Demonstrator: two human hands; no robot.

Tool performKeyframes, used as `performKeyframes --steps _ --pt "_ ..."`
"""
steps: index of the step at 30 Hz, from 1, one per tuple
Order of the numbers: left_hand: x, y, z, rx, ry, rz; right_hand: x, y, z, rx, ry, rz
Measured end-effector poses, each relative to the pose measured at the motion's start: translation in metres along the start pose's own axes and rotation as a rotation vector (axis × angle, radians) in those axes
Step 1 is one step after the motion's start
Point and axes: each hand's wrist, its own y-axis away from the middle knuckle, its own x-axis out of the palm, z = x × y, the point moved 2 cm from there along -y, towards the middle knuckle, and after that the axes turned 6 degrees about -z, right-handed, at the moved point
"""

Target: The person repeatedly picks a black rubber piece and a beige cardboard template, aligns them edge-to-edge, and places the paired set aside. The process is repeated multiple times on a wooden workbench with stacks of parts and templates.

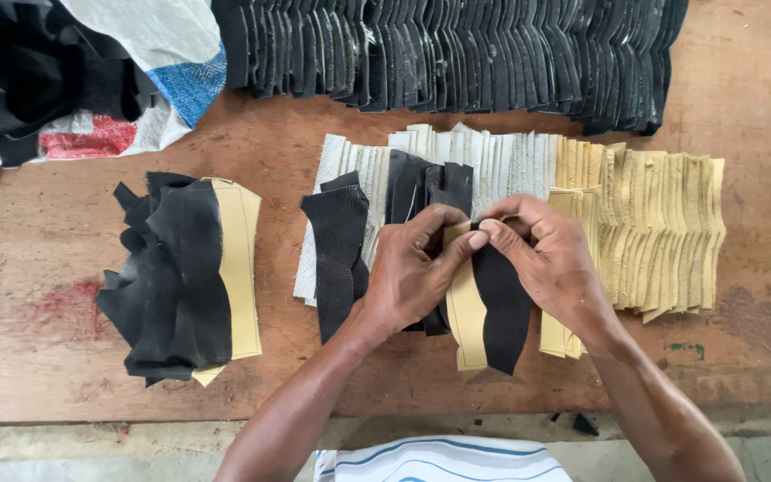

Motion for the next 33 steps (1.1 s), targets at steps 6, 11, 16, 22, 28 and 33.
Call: performKeyframes --steps 6,11,16,22,28,33 --pt "-0.006 0.006 -0.006 0.059 0.247 -0.102 0.001 0.015 -0.018 0.126 -0.190 0.183" --pt "-0.035 0.010 -0.027 0.078 0.458 -0.354 0.005 0.020 -0.018 -0.034 -0.132 0.381" --pt "-0.095 0.049 -0.044 0.189 0.408 -0.501 -0.015 -0.013 0.002 -0.056 -0.257 0.237" --pt "-0.133 0.120 -0.047 0.376 -0.219 -0.569 0.028 -0.067 0.060 -0.521 -0.148 0.291" --pt "-0.152 0.151 -0.024 0.102 -0.632 -0.663 0.150 -0.107 0.110 -0.646 0.142 0.436" --pt "-0.147 0.145 -0.016 0.056 -0.794 -0.782 0.209 -0.106 0.106 -0.549 0.252 0.491"
